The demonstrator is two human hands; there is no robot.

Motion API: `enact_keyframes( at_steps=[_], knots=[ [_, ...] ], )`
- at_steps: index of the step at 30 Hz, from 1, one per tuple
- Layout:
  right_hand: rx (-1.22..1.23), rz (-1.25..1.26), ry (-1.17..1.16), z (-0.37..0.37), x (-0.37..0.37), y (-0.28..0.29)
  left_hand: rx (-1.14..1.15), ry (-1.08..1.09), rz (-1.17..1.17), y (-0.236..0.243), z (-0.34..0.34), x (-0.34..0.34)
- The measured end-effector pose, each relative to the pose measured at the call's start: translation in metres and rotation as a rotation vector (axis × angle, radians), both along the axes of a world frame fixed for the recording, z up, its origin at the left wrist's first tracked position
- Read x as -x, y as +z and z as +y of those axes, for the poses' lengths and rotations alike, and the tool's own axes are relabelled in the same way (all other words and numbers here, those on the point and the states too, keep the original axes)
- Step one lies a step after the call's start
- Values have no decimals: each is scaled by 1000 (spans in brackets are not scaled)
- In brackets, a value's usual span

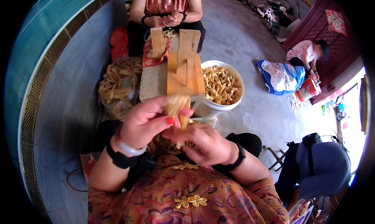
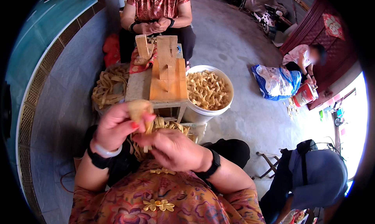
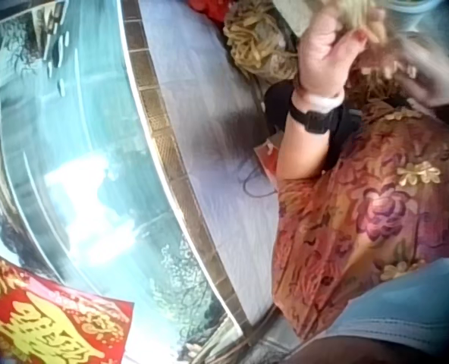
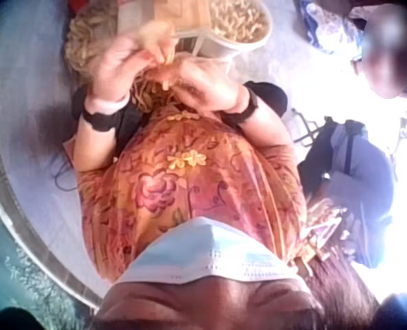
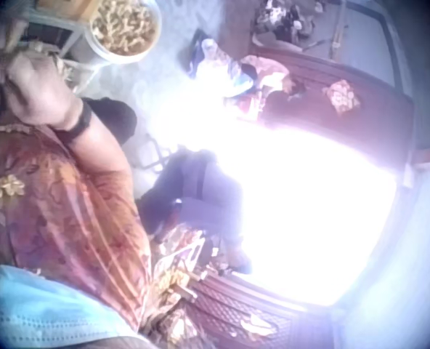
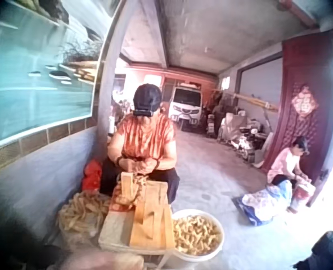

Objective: The person twists and weaves long strips of plant-based fiber by hand into a knotted or bundled form.

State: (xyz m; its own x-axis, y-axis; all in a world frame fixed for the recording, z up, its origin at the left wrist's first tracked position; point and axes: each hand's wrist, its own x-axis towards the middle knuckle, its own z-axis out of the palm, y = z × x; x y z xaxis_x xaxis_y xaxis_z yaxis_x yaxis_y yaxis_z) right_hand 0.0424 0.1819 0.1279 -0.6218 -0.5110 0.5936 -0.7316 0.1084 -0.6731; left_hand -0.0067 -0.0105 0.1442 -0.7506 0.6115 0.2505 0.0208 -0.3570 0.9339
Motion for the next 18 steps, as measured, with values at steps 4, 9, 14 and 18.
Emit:
enact_keyframes(
  at_steps=[4,9,14,18],
  knots=[
    [-162,-123,-293,8,5,-75,597,251,940,-95,14,14],
    [-327,176,-320,19,6,-115,405,-402,-208,-167,6,4],
    [511,-1020,-216,20,13,-150,238,-291,-273,-157,24,5],
    [573,-1462,-20,36,25,-150,608,128,876,-145,31,8]
  ],
)
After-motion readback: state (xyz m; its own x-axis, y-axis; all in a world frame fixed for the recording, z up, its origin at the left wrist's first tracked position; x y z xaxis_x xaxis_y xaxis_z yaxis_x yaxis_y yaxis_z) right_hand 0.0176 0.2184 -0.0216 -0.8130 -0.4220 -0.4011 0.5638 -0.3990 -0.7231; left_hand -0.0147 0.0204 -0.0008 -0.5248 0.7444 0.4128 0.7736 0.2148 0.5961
